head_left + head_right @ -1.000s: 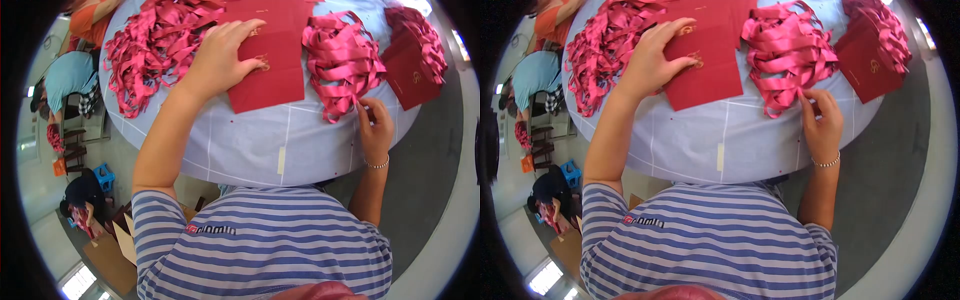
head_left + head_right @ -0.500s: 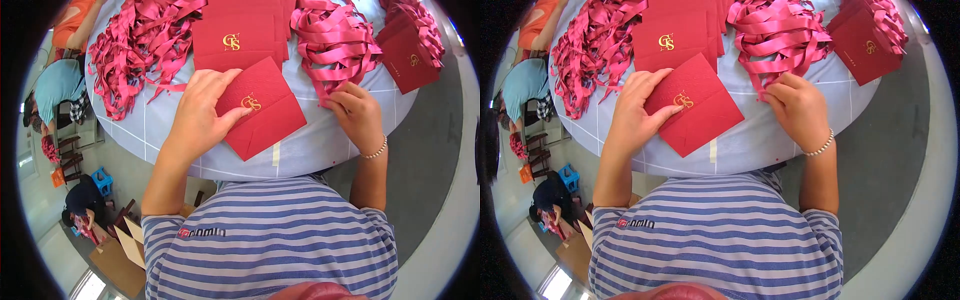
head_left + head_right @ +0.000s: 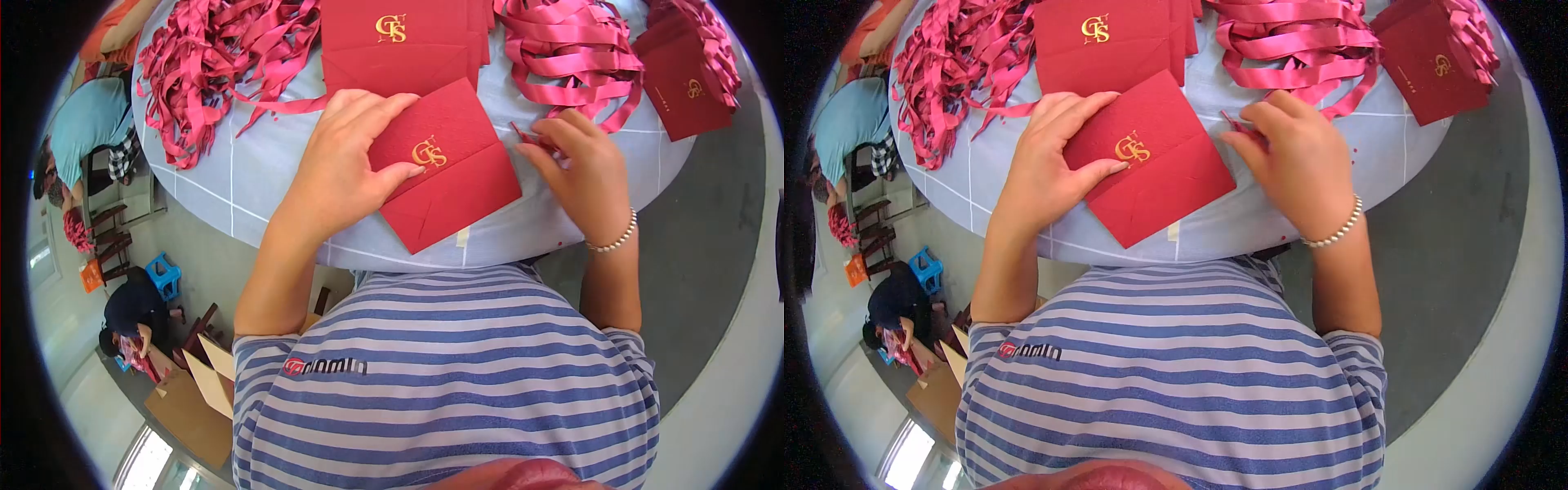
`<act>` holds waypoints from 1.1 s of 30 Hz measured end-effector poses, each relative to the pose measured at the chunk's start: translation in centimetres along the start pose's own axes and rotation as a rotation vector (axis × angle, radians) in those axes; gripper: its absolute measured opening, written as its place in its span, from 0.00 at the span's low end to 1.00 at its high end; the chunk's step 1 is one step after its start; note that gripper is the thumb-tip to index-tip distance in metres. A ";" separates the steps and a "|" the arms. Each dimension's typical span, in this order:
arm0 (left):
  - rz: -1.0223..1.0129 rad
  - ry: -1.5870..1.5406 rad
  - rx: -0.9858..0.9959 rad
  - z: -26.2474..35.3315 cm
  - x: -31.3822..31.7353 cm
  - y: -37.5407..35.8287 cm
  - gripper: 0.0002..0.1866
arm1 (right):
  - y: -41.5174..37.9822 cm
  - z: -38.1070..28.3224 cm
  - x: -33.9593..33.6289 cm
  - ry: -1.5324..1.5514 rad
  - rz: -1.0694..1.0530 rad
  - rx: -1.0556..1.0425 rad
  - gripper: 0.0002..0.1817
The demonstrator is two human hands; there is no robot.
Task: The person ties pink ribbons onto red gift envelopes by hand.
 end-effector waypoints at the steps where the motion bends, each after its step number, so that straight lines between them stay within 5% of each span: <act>1: -0.001 0.010 0.014 0.1 -0.1 0.0 0.37 | -0.1 -0.4 0.8 0.008 -0.005 -0.006 0.11; 5: 0.035 0.028 0.000 0.0 -0.8 -0.7 0.38 | -0.1 -0.2 3.1 -0.135 0.002 0.058 0.08; 9: 0.056 -0.014 -0.045 -0.3 -1.0 -1.5 0.39 | 0.7 -0.6 2.2 0.032 -0.018 0.043 0.05; 11: 0.024 0.000 0.004 0.4 -0.8 -1.3 0.40 | 1.0 -3.4 0.5 0.172 0.080 -0.168 0.06; 15: 0.036 -0.057 0.033 1.8 -0.2 -0.3 0.40 | 1.3 -6.8 1.9 0.395 -0.093 -0.188 0.07; 18: 0.122 -0.183 -0.042 1.5 -0.4 -0.7 0.37 | 1.8 -7.1 2.4 0.251 -0.079 -0.242 0.07; 22: 0.054 -0.066 0.011 0.5 -0.5 -2.5 0.29 | 1.1 -5.1 3.2 0.508 -0.190 -0.073 0.07; 33: 0.124 -0.180 -0.069 0.6 0.8 -4.6 0.19 | -0.3 -3.9 3.7 0.490 -0.124 -0.025 0.07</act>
Point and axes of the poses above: each hand's wrist, its own y-axis towards the middle knuckle, its own x-axis out of the palm, z = x × y, the point moved 6 cm from there along y, towards the middle knuckle, and after that the axes turned 13 degrees about x, right-handed, at the moved point
